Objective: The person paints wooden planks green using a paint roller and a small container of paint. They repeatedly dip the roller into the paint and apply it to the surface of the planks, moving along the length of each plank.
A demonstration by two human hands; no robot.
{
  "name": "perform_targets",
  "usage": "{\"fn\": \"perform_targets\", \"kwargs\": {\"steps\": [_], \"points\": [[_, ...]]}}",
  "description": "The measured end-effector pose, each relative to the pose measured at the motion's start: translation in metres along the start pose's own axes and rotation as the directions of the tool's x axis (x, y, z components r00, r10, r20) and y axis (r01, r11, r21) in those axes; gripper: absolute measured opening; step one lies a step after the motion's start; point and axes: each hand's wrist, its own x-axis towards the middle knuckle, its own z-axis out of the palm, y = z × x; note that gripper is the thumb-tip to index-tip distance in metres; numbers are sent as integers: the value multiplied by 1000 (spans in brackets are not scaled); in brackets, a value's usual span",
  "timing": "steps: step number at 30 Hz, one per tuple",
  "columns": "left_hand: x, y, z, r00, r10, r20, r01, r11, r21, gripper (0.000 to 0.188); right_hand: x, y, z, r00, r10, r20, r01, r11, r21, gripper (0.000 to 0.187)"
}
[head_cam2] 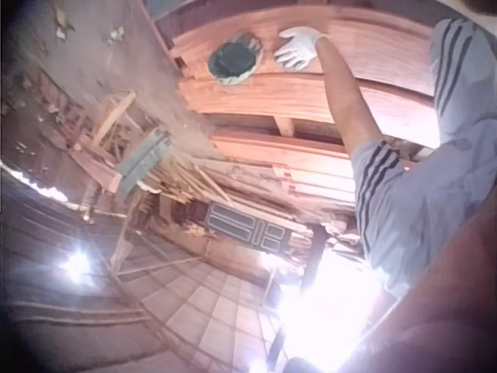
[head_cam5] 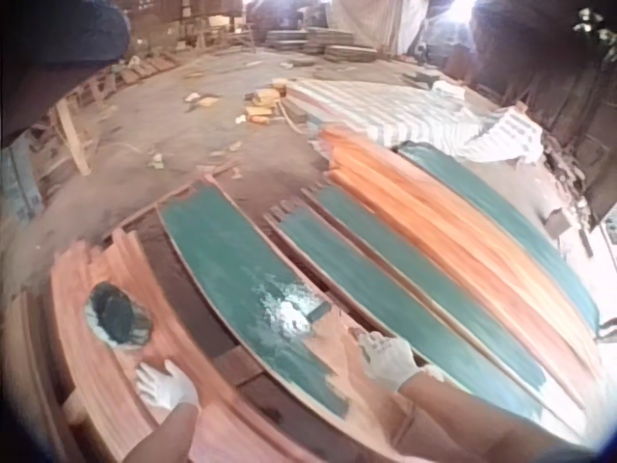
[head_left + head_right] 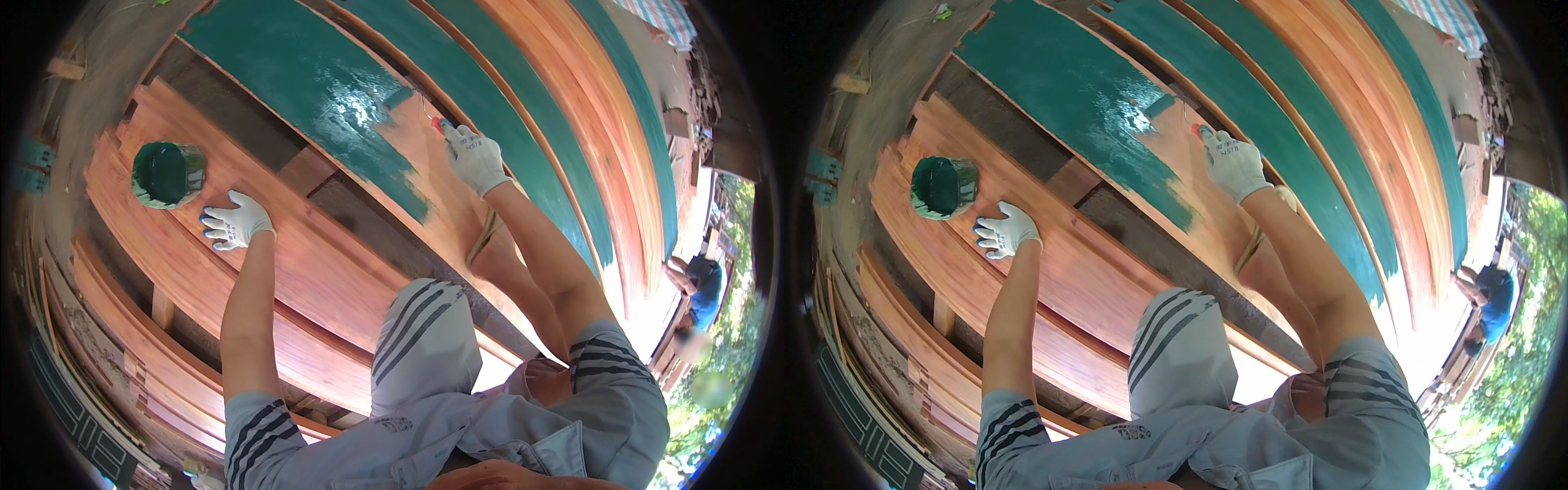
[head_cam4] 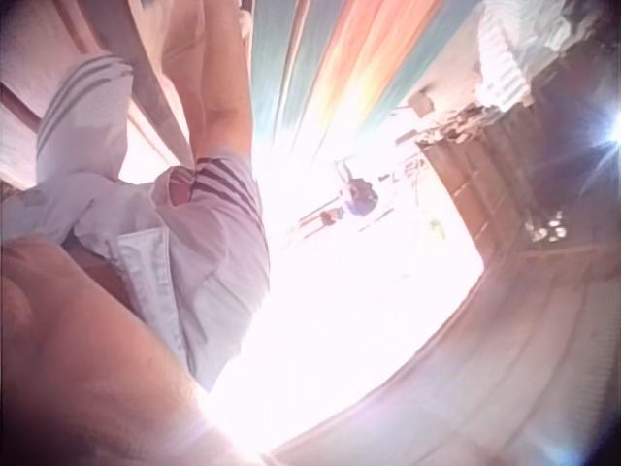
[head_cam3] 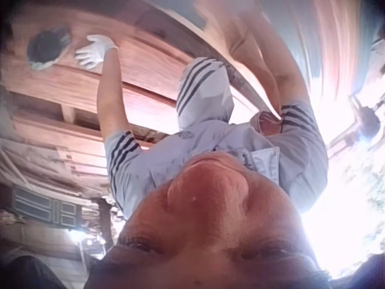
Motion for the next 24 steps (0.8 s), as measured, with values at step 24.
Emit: {"fn": "perform_targets", "kwargs": {"steps": [24], "points": [[-216,-40,-51,903,396,168,-407,913,32,81,-214,45,-47,971,130,201,-200,902,382,43]]}}
